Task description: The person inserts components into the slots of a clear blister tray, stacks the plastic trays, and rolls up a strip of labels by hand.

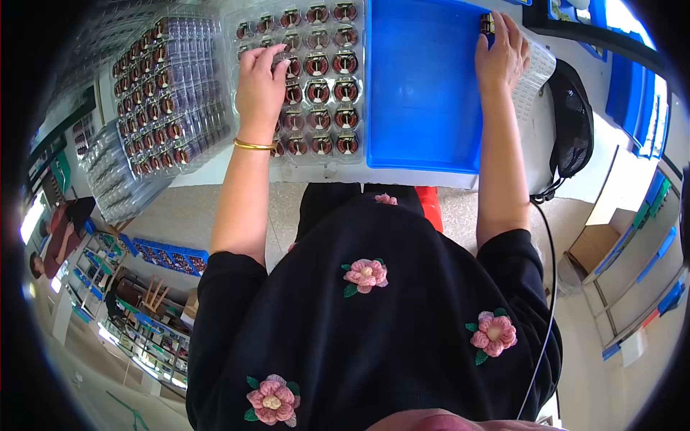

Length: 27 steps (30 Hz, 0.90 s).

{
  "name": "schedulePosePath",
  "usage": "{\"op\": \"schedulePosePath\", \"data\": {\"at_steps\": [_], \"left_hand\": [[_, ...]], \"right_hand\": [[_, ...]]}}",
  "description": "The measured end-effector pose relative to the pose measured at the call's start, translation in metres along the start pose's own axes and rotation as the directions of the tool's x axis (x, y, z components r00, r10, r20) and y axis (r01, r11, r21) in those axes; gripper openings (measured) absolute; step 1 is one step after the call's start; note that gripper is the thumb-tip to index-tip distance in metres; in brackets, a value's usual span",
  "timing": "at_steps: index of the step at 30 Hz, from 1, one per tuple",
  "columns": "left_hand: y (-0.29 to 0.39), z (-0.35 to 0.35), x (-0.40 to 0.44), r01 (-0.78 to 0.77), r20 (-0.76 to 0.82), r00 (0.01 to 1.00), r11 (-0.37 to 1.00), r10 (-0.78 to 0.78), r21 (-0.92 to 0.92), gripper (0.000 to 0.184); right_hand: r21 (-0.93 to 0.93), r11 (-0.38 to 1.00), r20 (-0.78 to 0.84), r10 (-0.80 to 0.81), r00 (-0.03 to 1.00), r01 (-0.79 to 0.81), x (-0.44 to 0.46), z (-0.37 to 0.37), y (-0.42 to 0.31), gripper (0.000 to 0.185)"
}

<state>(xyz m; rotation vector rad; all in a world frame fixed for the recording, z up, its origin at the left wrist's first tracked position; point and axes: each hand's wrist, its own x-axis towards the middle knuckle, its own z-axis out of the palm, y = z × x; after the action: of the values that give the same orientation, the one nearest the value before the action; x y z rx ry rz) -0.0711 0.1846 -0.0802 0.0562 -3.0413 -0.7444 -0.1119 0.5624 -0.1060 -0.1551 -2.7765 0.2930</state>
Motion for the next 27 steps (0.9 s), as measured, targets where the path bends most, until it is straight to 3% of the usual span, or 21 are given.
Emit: {"op": "schedulePosePath", "data": {"at_steps": [2,5,6,8,11,14,17,22,25,27], "left_hand": [[0.009,0.002,0.001,-0.095,-0.069,0.993,0.995,0.094,-0.002,0.024],[0.041,0.003,-0.001,-0.104,-0.043,0.994,0.976,0.097,-0.191,0.021],[0.046,0.008,0.001,-0.209,-0.077,0.977,0.954,0.197,-0.214,0.02],[0.065,0.015,0.001,-0.248,-0.094,0.968,0.933,0.231,-0.26,0.02],[0.083,0.026,0.002,-0.259,-0.061,0.966,0.915,0.253,-0.309,0.019],[0.096,0.033,-0.001,-0.218,-0.028,0.973,0.872,0.229,-0.438,0.019],[0.099,0.031,-0.004,-0.102,0.049,0.987,0.828,0.155,-0.551,0.02],[0.091,0.026,-0.009,-0.04,0.123,0.983,0.818,0.134,-0.573,0.022],[0.083,0.023,-0.015,-0.013,0.138,0.984,0.82,0.111,-0.572,0.022],[0.076,0.019,-0.018,0.035,0.157,0.985,0.82,0.067,-0.571,0.021]], "right_hand": [[-0.045,0.999,0.036,0.018,0.999,-0.016,0.0,0.007,0.005,0.046],[-0.116,0.993,0.034,0.004,0.999,0.0,0.002,0.01,0.014,0.046],[-0.116,0.993,0.038,-0.006,0.999,0.01,0.004,0.009,0.013,0.046],[-0.117,0.993,0.047,-0.028,0.998,0.034,0.011,0.004,0.012,0.045],[-0.022,0.99,0.148,-0.136,0.98,0.141,0.017,0.001,0.017,0.042],[0.133,0.971,0.047,-0.207,0.977,0.199,0.016,0.005,0.018,0.035],[0.201,0.966,0.013,-0.168,0.986,0.162,0.01,0.007,0.014,0.035],[-0.013,0.998,0.138,-0.065,0.988,0.067,0.013,0.009,0.005,0.036],[-0.021,1.0,0.156,0.017,0.988,-0.014,0.02,0.001,-0.004,0.034],[0.263,0.943,0.356,0.099,0.929,-0.202,0.021,-0.018,-0.019,0.034]]}}
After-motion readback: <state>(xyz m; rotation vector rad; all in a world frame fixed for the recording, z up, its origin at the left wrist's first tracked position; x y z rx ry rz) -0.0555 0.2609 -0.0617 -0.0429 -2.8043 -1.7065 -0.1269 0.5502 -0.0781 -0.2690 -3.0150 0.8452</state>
